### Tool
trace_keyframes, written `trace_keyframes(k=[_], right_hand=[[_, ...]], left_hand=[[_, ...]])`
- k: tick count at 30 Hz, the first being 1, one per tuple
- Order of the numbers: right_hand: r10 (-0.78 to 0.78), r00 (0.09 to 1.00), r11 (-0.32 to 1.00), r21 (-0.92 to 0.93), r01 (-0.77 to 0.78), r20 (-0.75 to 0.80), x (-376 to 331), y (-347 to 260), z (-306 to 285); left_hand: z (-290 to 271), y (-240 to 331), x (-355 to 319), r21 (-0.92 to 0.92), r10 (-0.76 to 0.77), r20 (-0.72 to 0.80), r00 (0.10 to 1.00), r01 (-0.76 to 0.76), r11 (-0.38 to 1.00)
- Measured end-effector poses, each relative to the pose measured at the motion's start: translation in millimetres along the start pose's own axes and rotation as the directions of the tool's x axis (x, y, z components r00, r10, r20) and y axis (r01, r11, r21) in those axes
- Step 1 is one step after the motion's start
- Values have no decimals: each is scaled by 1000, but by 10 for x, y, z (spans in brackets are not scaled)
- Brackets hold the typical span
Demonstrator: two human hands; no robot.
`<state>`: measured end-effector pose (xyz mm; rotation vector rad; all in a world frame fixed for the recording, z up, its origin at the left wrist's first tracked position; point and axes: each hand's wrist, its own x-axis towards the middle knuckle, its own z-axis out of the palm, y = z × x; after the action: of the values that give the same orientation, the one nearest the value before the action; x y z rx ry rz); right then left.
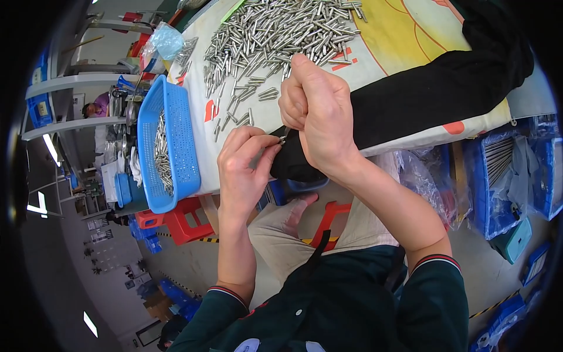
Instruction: Sort small metal pins from a pile and insert them into a black component holder.
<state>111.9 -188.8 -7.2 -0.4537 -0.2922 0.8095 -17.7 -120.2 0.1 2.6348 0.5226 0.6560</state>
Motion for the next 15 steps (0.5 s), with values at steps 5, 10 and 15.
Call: trace_keyframes(k=[5, 10, 15], right_hand=[[13, 1000, 1000, -4, -13, 1, 3, 6, 13], [0, 1000, 1000, -26, 1, 16, -1, 15, 32], [-15, 999, 997, -74, 18, 37, -21, 47, 63]], left_hand=[[-4, -2, 5, -4, 3, -6, 1000, -3, 1000], [2, -18, 6, -14, 13, -12, 1000, -13, 1000], [23, -9, -22, -103, -78, -11, 997, 76, 992]])
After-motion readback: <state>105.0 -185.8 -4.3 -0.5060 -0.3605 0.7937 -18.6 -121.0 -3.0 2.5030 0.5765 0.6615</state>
